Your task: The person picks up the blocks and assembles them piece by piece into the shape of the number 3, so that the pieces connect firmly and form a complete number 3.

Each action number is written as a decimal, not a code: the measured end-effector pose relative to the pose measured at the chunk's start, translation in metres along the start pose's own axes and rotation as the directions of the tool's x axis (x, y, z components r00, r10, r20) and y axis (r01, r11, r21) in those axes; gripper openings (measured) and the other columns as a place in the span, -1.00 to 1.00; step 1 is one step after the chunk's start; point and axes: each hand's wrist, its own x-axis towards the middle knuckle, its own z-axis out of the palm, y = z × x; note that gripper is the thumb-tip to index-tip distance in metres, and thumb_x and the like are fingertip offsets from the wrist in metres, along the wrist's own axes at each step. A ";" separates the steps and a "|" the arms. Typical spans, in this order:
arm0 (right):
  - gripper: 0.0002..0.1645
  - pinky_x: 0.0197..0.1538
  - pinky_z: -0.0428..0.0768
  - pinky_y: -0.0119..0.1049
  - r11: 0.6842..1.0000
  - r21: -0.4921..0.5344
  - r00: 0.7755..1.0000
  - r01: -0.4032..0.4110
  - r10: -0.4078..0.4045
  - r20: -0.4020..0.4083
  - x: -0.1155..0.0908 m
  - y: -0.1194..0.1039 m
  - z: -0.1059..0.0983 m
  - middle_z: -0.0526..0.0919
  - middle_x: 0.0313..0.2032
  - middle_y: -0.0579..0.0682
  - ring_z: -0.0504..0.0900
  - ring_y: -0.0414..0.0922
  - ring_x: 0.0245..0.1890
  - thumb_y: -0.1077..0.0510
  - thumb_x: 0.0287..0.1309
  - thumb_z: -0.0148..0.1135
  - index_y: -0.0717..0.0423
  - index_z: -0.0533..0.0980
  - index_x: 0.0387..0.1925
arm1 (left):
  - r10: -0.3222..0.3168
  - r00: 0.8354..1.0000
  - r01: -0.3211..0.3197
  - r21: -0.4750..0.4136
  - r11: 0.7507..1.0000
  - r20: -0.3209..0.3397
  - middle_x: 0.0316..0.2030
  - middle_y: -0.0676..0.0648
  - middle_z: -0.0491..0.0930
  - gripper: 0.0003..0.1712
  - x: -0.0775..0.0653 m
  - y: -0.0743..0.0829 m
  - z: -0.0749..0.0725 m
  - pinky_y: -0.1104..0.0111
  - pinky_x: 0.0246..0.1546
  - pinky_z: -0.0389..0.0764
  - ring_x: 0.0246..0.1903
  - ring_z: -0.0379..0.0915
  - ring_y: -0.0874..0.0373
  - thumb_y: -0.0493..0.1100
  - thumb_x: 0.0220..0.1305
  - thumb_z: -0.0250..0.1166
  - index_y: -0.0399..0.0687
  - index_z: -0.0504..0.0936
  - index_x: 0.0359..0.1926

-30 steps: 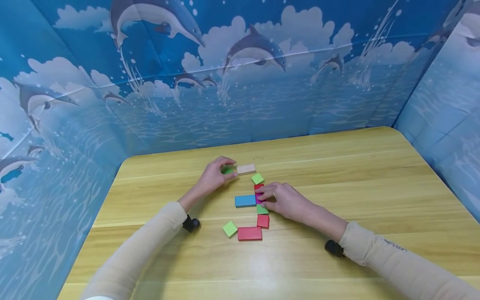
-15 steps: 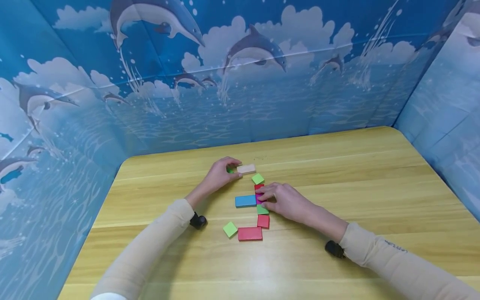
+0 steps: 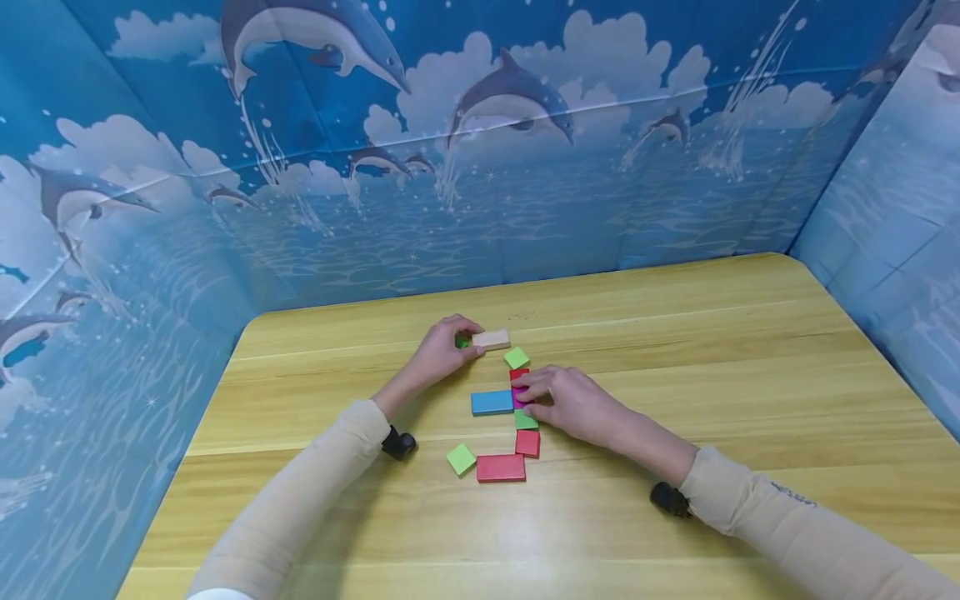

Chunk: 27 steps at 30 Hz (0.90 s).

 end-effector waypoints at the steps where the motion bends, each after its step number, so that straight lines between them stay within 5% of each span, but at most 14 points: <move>1: -0.63 0.21 0.42 0.11 1.000 -0.001 1.000 0.001 -0.001 0.000 0.000 0.000 0.000 0.58 0.17 -0.03 0.46 0.09 0.23 0.18 0.16 0.41 0.02 0.68 0.04 | 0.001 1.000 -0.001 0.003 1.000 0.002 -0.12 0.04 0.56 -0.67 -0.001 0.000 0.000 0.29 -0.07 0.49 -0.13 0.41 0.16 -0.13 0.30 0.36 -0.08 0.64 0.06; 27: -0.64 0.19 0.44 0.10 1.000 -0.016 1.000 0.024 -0.024 -0.001 0.001 -0.002 0.000 0.59 0.16 -0.03 0.48 0.08 0.22 0.19 0.15 0.41 0.05 0.69 0.01 | 0.037 0.999 -0.037 0.023 0.999 0.000 -0.06 0.03 0.58 -0.71 -0.012 -0.002 0.000 0.24 0.06 0.45 -0.02 0.40 0.12 -0.14 0.28 0.37 -0.06 0.66 0.01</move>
